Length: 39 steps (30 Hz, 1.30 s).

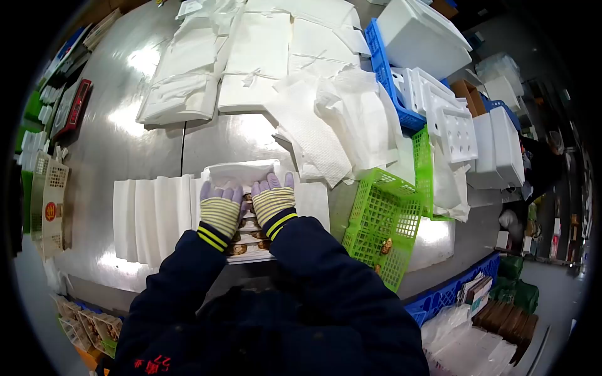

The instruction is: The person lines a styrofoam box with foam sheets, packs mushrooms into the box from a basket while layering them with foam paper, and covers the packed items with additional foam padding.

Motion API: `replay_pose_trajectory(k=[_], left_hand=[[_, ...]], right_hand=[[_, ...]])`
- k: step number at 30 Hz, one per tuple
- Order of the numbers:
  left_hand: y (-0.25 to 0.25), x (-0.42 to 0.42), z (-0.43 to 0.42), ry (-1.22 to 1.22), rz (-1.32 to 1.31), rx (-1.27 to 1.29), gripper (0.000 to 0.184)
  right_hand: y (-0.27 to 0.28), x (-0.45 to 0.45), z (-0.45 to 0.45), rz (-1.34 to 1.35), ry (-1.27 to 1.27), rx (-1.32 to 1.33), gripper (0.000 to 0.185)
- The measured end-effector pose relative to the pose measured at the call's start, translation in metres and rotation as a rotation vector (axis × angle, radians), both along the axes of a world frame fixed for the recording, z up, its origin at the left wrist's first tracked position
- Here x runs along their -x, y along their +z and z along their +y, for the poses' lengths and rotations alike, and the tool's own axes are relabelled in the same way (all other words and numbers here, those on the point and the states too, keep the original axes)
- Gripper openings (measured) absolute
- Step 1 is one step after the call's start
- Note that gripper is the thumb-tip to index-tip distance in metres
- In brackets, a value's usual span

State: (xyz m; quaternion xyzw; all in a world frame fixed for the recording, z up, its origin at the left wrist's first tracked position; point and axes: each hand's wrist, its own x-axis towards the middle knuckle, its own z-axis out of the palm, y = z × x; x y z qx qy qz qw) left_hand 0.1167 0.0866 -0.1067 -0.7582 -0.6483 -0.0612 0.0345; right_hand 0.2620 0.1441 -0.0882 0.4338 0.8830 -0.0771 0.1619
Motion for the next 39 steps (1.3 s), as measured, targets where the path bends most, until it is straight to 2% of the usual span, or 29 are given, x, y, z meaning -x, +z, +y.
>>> replay_pose_trajectory(k=[3, 5, 7, 8, 9, 10, 13, 14, 15, 17, 20, 21, 23, 25, 26, 27, 28, 29, 30, 31, 32, 33, 34, 35, 36, 37, 38, 39], left_hand=[[0.001, 0.010, -0.006, 0.011, 0.016, -0.015, 0.042], [0.005, 0.011, -0.008, 0.015, 0.047, 0.055, 0.042], [0.001, 0.014, -0.007, 0.034, 0.001, 0.110, 0.045], [0.016, 0.012, -0.009, 0.041, -0.041, 0.174, 0.045], [0.008, 0.015, -0.012, 0.009, -0.069, 0.045, 0.047], [0.003, 0.019, -0.012, -0.014, -0.142, 0.043, 0.048], [0.014, 0.020, -0.014, -0.021, -0.362, -0.142, 0.039], [0.012, 0.020, -0.014, -0.008, -0.424, -0.165, 0.038], [0.009, 0.021, -0.013, 0.007, -0.482, -0.189, 0.038], [0.004, 0.022, -0.014, -0.033, -0.473, -0.250, 0.038], [0.002, 0.022, -0.014, -0.005, -0.524, -0.237, 0.037], [0.000, 0.020, -0.013, -0.011, -0.514, -0.239, 0.037], [0.006, 0.017, -0.013, 0.008, -0.581, -0.255, 0.036], [0.014, 0.015, -0.015, 0.024, -0.550, -0.318, 0.038], [0.023, 0.011, -0.016, 0.023, -0.494, -0.356, 0.039], [0.026, 0.008, -0.020, 0.007, -0.459, -0.343, 0.040], [0.031, 0.005, -0.026, -0.056, -0.501, -0.355, 0.040], [0.038, -0.006, -0.034, -0.012, -0.617, -0.241, 0.040], [0.034, -0.020, -0.037, -0.090, -0.672, -0.292, 0.039], [0.037, -0.034, -0.038, -0.152, -0.657, -0.361, 0.037], [0.048, -0.044, -0.043, -0.181, -0.662, -0.229, 0.037], [0.050, -0.053, -0.045, -0.231, -0.681, -0.193, 0.034], [0.057, -0.059, -0.047, -0.240, -0.731, -0.121, 0.033], [0.051, -0.060, -0.051, -0.253, -0.825, 0.064, 0.031], [0.048, -0.062, -0.055, -0.280, -0.876, 0.074, 0.029], [0.045, -0.064, -0.057, -0.304, -0.927, 0.086, 0.028], [0.044, -0.067, -0.060, -0.298, -0.943, 0.085, 0.030], [0.041, -0.069, -0.061, -0.199, -1.060, 0.354, 0.033]], right_hand=[[-0.003, 0.006, -0.002, -0.001, -0.045, 0.016, 0.038], [-0.003, 0.003, -0.009, 0.143, -0.062, -0.122, 0.032], [0.010, -0.011, -0.013, 0.317, -0.030, -0.041, 0.039], [0.024, -0.027, -0.023, 0.481, 0.010, -0.153, 0.044], [0.039, -0.048, -0.027, 0.602, -0.023, -0.156, 0.044], [0.003, -0.084, -0.029, 0.530, -0.130, -0.267, 0.041], [0.021, -0.211, -0.034, 0.689, -0.571, -0.102, 0.027], [0.027, -0.250, -0.053, 0.996, -0.798, -0.126, 0.026], [0.057, -0.274, -0.059, 0.868, -1.146, 0.052, 0.031], [0.054, -0.323, -0.070, 0.368, -1.229, 0.028, 0.030], [0.016, -0.340, -0.084, -0.067, -1.169, 0.152, 0.046], [-0.008, -0.336, -0.088, -0.175, -1.195, 0.105, 0.052], [-0.014, -0.311, -0.083, -0.064, -1.250, 0.101, 0.049], [-0.082, -0.337, -0.074, -0.065, -1.256, 0.097, 0.040], [-0.047, -0.322, -0.057, -0.085, -1.374, 0.234, 0.033], [-0.116, -0.365, -0.065, 0.712, -1.937, 0.294, 0.030], [-0.182, -0.406, -0.073, 1.555, -2.424, 0.034, 0.027], [-0.203, -0.422, -0.071, 1.708, -2.451, 0.079, 0.023], [-0.092, -0.335, -0.053, 1.474, -2.537, 0.000, 0.034], [-0.095, -0.335, -0.059, 1.471, -2.417, 0.051, 0.040], [-0.103, -0.342, -0.063, 1.355, -2.288, 0.079, 0.040], [-0.101, -0.342, -0.064, 1.115, -2.117, 0.109, 0.040], [-0.093, -0.340, -0.068, 0.666, -1.802, 0.127, 0.040], [-0.079, -0.333, -0.069, 0.334, -1.503, 0.058, 0.041], [-0.061, -0.321, -0.070, 0.274, -1.322, -0.043, 0.042], [-0.042, -0.302, -0.067, 0.404, -1.188, -0.122, 0.043], [-0.018, -0.271, -0.064, 0.671, -1.093, -0.125, 0.045], [-0.002, -0.239, -0.062, 0.938, -1.028, -0.013, 0.046]])
